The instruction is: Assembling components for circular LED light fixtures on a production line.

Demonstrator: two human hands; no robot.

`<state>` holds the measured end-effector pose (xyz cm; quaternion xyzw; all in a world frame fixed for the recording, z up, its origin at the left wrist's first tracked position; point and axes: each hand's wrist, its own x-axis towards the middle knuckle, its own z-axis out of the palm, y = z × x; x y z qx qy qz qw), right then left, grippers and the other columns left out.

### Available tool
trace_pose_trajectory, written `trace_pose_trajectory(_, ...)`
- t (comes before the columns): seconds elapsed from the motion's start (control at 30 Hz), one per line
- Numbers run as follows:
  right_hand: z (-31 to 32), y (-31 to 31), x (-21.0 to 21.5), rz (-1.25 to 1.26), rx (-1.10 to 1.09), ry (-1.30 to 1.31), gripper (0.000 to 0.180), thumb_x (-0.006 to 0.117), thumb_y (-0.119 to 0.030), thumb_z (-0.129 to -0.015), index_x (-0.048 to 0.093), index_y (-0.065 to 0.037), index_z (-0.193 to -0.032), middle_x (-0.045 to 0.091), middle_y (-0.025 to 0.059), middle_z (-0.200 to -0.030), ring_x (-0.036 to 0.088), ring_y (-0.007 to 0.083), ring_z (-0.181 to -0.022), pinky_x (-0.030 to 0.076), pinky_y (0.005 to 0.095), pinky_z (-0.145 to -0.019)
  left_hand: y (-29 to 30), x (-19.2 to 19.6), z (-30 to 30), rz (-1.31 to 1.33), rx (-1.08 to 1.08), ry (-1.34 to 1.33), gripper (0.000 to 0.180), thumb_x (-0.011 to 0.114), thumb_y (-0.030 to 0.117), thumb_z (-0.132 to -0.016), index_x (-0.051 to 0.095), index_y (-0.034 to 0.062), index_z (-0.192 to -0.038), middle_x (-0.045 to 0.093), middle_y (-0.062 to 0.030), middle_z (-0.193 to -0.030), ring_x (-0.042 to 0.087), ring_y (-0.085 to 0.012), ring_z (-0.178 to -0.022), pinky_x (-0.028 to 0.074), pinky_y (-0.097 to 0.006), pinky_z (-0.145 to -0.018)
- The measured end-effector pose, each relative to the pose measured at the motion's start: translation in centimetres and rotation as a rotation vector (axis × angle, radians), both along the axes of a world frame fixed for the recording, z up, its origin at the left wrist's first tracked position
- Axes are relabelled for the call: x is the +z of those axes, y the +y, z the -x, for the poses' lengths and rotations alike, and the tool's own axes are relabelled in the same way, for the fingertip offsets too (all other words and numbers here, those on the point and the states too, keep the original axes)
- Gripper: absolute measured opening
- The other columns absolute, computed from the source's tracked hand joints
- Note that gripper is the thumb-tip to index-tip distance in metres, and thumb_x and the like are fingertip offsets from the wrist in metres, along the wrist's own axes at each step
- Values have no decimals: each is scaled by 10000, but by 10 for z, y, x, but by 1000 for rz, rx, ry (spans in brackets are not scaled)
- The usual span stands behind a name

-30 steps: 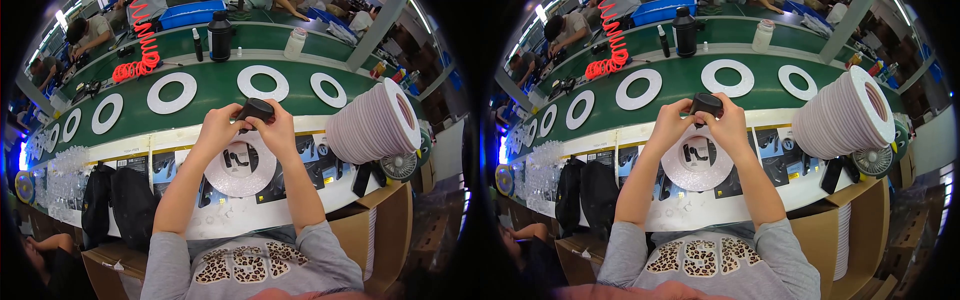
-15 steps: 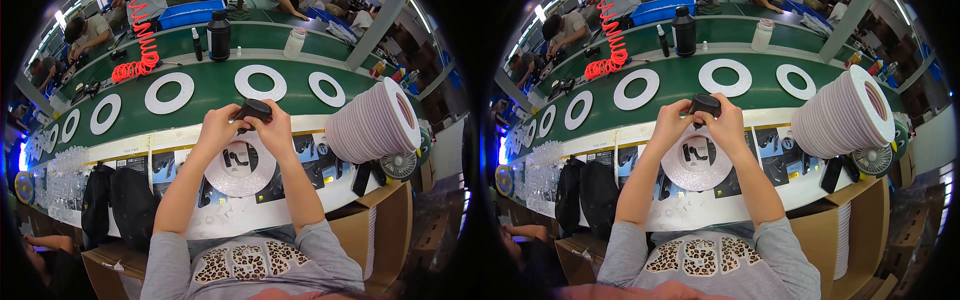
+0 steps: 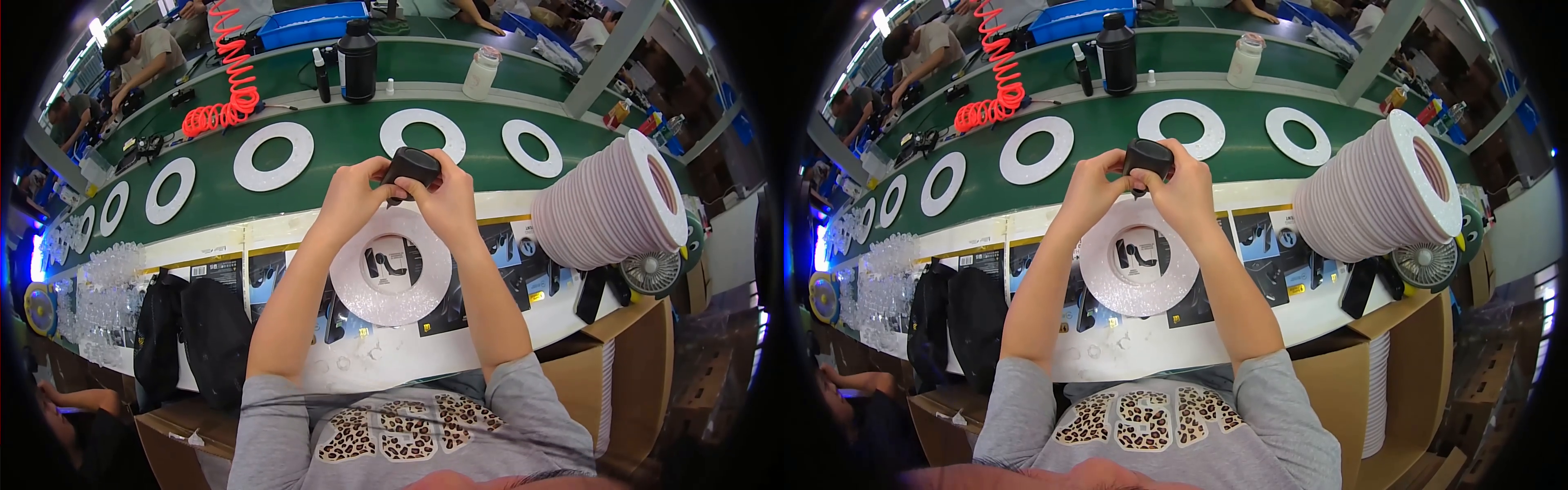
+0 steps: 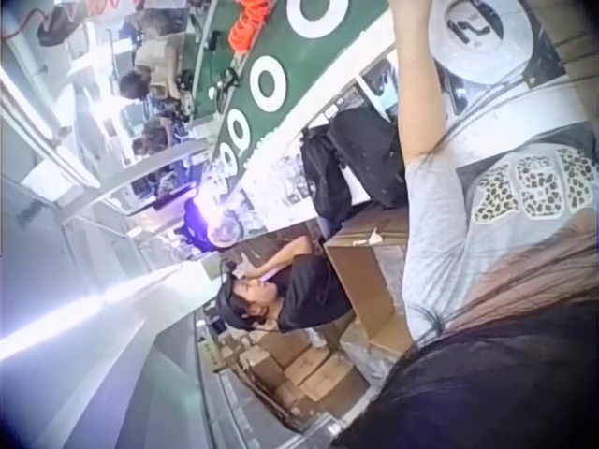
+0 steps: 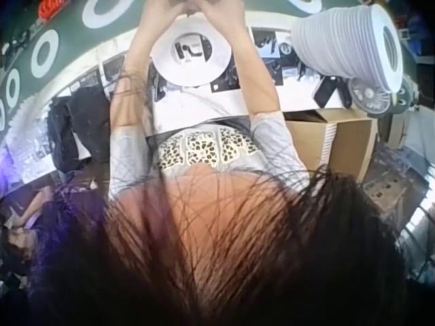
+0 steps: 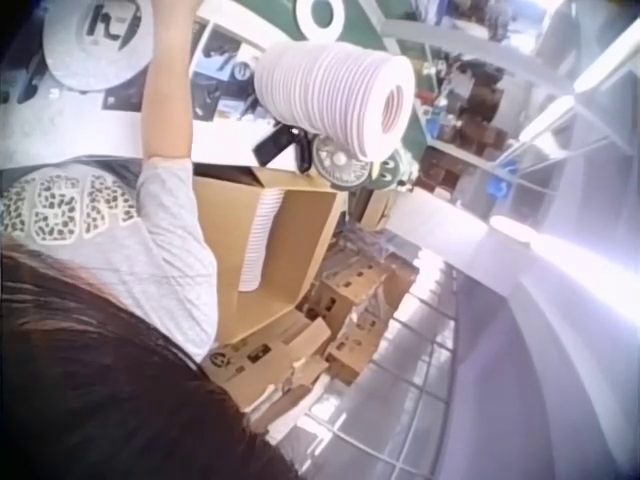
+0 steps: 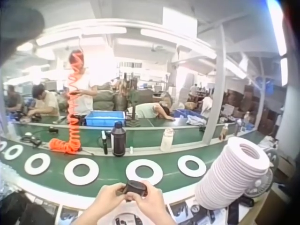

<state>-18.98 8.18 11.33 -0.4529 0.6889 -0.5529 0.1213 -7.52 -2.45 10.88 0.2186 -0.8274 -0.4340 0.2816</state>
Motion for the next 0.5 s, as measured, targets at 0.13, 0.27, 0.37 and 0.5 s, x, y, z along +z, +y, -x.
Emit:
trace_pose_trajectory(0.13,3,-7,-15,106,-33,-24,305,750,-76,-688,602,-14,-948,649,98,-734,581,156,-605,473,271,-587,-4,-10,4,28,11,32,306,731,135,-690,642,1,-950,677,-157,-828,660,-272,-743,491,-322,-670)
trace_pose_trajectory(0.27,1,-9,-16,104,-44,-44,291,742,-59,-694,601,-14,-944,657,102,-741,594,153,-616,475,268,-591,-7,-14,5,36,23,19,289,726,128,-692,646,6,-941,679,-154,-816,661,-264,-714,492,-317,-648)
trace_pose_trajectory(0.37,2,-10,-18,102,-49,-28,287,738,-50,-697,601,-14,-946,660,105,-745,608,154,-623,481,270,-592,-7,-15,5,28,25,22,280,723,125,-693,649,6,-935,679,-153,-809,662,-264,-702,492,-317,-641)
trace_pose_trajectory(0.5,1,-11,-18,92,-47,-45,291,738,-47,-695,603,-14,-951,662,108,-755,619,155,-637,488,270,-602,-8,-17,5,38,27,41,274,722,127,-696,652,4,-930,679,-152,-797,662,-264,-690,492,-316,-634)
